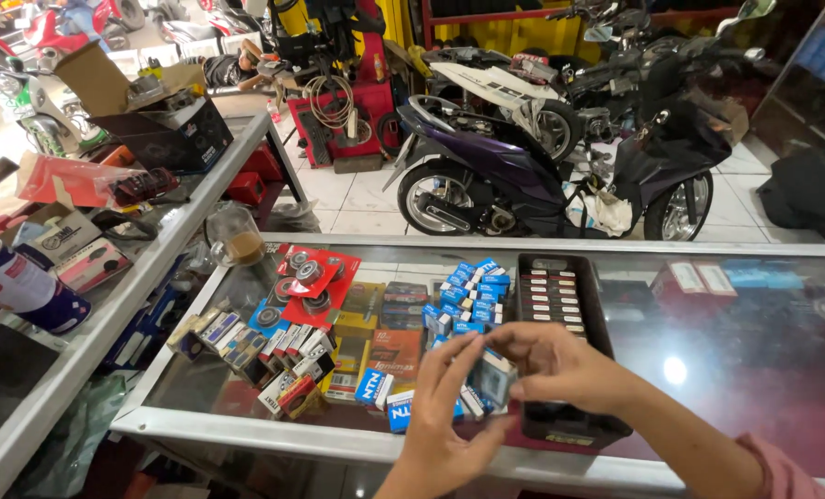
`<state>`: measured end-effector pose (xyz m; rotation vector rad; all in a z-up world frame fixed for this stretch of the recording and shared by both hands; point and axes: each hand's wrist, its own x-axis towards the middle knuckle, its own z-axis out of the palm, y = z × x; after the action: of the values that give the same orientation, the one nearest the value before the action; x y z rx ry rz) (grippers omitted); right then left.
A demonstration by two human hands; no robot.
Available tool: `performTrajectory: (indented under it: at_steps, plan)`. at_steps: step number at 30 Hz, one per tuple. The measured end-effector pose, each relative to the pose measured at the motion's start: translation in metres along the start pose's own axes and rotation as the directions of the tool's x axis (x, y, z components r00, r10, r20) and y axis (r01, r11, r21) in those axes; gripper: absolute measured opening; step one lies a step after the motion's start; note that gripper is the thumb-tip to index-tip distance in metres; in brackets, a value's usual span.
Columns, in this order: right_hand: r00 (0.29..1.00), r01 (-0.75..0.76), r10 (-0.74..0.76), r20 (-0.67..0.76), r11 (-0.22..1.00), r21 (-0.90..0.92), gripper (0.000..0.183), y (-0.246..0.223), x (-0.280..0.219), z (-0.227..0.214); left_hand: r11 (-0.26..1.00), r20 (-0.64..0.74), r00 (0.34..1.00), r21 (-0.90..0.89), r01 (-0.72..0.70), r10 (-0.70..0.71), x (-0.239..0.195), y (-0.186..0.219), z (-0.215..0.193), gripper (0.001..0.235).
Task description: The person organizes small boxed parts by picking them up from the glass counter and inserting them one by one into slots in a storage tray by hand.
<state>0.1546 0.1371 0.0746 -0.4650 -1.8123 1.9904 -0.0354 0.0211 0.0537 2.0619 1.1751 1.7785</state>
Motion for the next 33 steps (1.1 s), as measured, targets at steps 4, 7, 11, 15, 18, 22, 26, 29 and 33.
performTrajectory:
  at_steps: [4,7,11,15,18,22,26,29,33]
  plan:
    - [0.997,0.049,-0.046,-0.058,0.997,0.067,0.056,0.009,-0.015,0.006,0.999,0.020,0.999,0.019,0.031,-0.032,-0.003,0.005,0.012,0.070]
    - [0.975,0.029,-0.070,-0.211,0.981,-0.192,0.051,0.012,-0.024,0.008,0.998,0.039,0.998,0.018,0.057,-0.058,-0.005,0.002,0.015,0.067]
    - [0.886,0.017,-0.136,-0.443,0.965,-0.262,0.040,0.020,-0.038,0.015,0.998,0.037,0.998,0.048,0.047,-0.049,-0.009,-0.005,0.021,0.070]
    - [0.799,0.051,-0.148,-0.583,0.982,-0.179,0.020,0.036,-0.036,0.018,1.000,0.013,1.000,0.026,0.011,-0.011,-0.016,-0.009,0.031,0.077]
    - [0.766,0.077,-0.137,-0.628,0.989,-0.123,0.014,0.046,-0.035,0.018,0.998,-0.017,0.998,0.036,-0.053,0.053,-0.019,-0.010,0.037,0.080]
    - [0.708,0.107,-0.222,-0.671,0.972,-0.208,0.011,0.052,-0.035,0.029,0.997,-0.042,0.997,0.046,-0.059,0.061,-0.021,-0.012,0.041,0.081]
    - [0.650,0.126,-0.606,-0.459,0.681,-0.721,0.022,0.048,-0.042,0.051,0.999,-0.117,0.992,0.017,-0.050,0.052,-0.024,-0.021,0.041,0.079]
    - [0.597,0.125,-0.696,-0.398,0.571,-0.811,0.032,0.051,-0.045,0.061,0.965,-0.099,0.989,-0.247,0.086,-0.113,-0.030,-0.026,0.047,0.073]
    - [0.528,0.247,-0.689,-0.496,0.684,-0.687,0.038,0.064,-0.044,0.065,0.947,-0.147,0.986,-0.319,0.027,-0.078,-0.033,-0.027,0.057,0.071]
